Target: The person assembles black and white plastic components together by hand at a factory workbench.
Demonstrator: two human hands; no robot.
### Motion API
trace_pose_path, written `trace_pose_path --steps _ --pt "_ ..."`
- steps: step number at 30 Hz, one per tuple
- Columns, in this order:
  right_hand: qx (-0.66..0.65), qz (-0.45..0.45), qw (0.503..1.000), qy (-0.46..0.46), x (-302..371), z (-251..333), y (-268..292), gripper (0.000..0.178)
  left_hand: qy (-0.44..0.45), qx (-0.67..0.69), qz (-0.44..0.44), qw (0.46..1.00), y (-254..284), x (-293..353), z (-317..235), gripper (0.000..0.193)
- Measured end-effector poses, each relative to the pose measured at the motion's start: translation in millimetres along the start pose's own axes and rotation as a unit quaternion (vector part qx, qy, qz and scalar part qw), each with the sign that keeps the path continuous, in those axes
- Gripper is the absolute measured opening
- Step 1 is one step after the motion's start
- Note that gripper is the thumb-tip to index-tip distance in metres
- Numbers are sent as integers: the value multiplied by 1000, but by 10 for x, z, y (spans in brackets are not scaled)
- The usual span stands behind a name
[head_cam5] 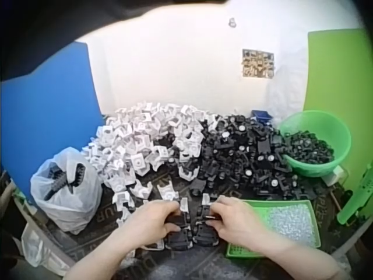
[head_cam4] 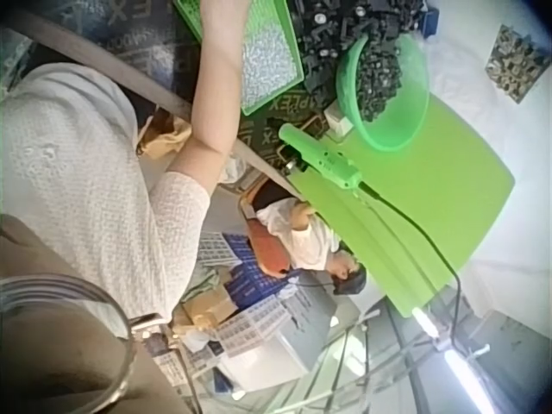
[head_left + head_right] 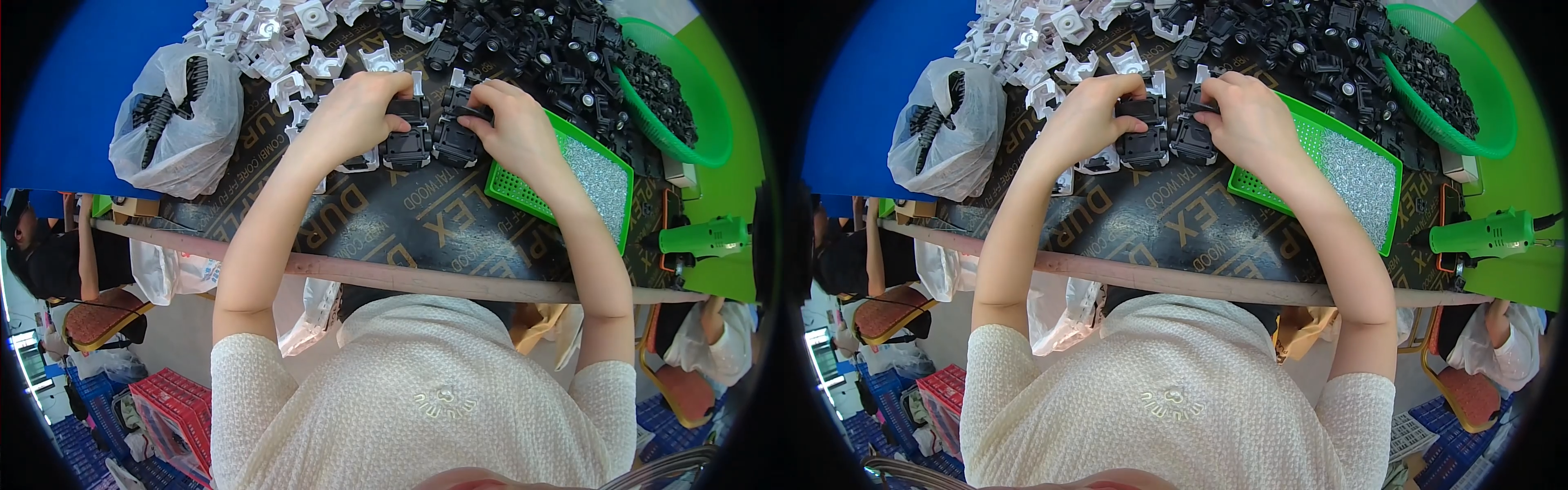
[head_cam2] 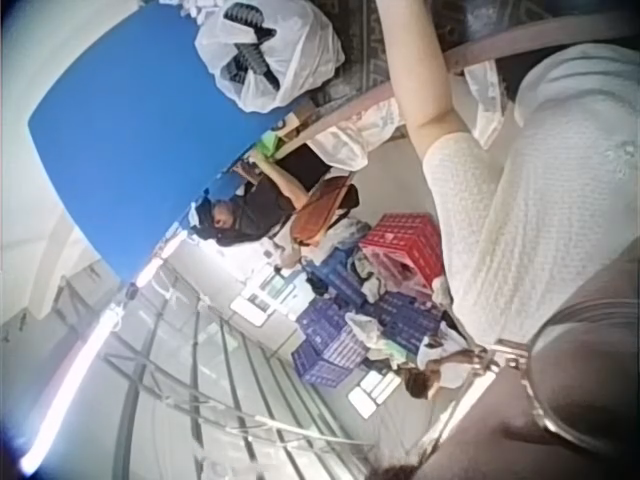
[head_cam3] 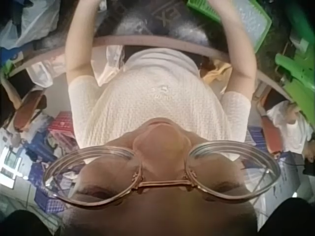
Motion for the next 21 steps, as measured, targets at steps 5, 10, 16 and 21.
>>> trace_pose_path --steps 5,10,16,21 --pt "8 -7 1000 9 27 -23 -15 18 -6 3 0 1000 4 -2 -9 36" --pt "30 -8 999 42 71 -25 -119 24 1 -6 -11 1000 -30 -10 25 35" --pt "69 59 988 122 150 52 -68 39 -2 14 -18 1000 -165 55 29 27" --pt "34 80 985 148 327 36 7 46 -68 -23 2 997 -293 391 -206 49"
Point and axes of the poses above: each hand's wrist, its own x-axis away from the middle knuckle, its own y-axis out of the back of the hand, z = x × y, the point moved 7 cm from there along -x, towards the middle knuckle, and after that the axes turned 9 degrees about y, right-handed, at the moved point
